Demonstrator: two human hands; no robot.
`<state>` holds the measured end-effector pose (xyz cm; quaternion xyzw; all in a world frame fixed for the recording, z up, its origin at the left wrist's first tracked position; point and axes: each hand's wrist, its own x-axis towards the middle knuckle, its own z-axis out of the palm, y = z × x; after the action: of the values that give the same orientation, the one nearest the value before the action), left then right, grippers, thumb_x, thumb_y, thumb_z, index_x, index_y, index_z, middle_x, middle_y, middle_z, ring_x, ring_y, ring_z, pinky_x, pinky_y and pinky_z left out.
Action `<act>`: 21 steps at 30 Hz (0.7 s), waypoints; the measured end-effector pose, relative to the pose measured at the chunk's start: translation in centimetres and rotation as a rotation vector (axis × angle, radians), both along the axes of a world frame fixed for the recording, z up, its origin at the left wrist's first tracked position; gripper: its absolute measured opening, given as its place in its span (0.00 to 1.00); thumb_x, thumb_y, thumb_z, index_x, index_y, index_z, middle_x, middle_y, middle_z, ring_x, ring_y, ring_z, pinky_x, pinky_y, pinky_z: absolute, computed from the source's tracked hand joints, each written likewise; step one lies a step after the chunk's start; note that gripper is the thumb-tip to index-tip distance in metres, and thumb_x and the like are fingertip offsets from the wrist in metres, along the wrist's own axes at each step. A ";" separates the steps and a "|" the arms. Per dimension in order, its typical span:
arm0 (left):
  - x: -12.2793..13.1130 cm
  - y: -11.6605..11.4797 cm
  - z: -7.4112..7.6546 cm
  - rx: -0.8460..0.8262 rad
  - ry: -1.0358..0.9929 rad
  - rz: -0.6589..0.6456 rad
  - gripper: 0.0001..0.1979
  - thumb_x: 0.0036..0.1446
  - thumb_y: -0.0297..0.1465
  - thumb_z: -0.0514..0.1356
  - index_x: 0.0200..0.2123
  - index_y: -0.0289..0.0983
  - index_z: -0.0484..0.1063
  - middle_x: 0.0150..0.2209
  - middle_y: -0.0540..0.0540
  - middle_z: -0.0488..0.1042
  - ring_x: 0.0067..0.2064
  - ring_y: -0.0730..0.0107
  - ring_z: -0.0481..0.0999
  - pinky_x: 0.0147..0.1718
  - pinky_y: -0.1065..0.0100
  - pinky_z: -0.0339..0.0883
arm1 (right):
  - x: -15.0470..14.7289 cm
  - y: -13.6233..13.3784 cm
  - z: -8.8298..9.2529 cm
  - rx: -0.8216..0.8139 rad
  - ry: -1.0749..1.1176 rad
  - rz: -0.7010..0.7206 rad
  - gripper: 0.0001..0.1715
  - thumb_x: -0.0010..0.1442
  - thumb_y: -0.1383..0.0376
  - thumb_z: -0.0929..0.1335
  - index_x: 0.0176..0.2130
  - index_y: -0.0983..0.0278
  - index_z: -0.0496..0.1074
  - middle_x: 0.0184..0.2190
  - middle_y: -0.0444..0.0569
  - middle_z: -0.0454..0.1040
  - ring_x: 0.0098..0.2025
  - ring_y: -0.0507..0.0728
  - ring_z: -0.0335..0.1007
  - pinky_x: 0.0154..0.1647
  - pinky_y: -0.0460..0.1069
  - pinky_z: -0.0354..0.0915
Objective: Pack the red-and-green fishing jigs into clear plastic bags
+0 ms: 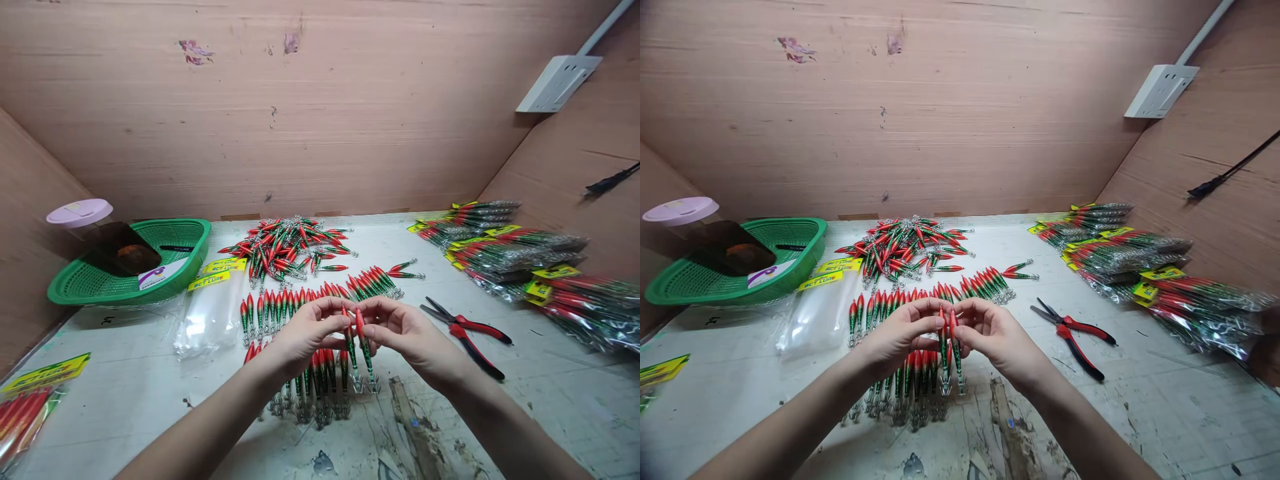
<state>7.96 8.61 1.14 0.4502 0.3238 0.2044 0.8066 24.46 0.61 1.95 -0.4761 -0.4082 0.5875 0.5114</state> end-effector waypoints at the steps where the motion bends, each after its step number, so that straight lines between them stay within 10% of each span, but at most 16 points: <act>1: 0.0 -0.1 -0.1 -0.001 0.021 0.012 0.15 0.42 0.33 0.71 0.36 0.36 0.76 0.34 0.47 0.76 0.34 0.74 0.74 0.31 0.72 0.67 | -0.1 0.0 -0.1 -0.022 -0.002 -0.004 0.19 0.48 0.60 0.76 0.38 0.64 0.71 0.29 0.43 0.72 0.29 0.49 0.67 0.29 0.45 0.65; 12: -0.4 -0.4 -1.0 -0.095 0.103 -0.129 0.20 0.37 0.36 0.74 0.35 0.35 0.77 0.30 0.49 0.76 0.30 0.76 0.73 0.31 0.71 0.66 | 1.0 0.2 -1.0 -0.249 0.108 0.064 0.21 0.40 0.62 0.78 0.30 0.64 0.67 0.25 0.39 0.70 0.25 0.47 0.69 0.28 0.44 0.68; 21: -0.5 -0.7 -1.2 -0.171 0.078 -0.006 0.25 0.38 0.32 0.74 0.43 0.38 0.77 0.34 0.48 0.77 0.35 0.75 0.75 0.38 0.72 0.67 | 1.3 -0.5 -6.9 -0.249 -0.638 -0.076 0.15 0.45 0.61 0.71 0.26 0.61 0.59 0.19 0.38 0.63 0.20 0.49 0.61 0.21 0.45 0.60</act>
<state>7.46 7.94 -0.06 0.3883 0.3700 0.1561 0.8295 25.80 0.15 -4.98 -0.7096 -0.4547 0.4346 0.3175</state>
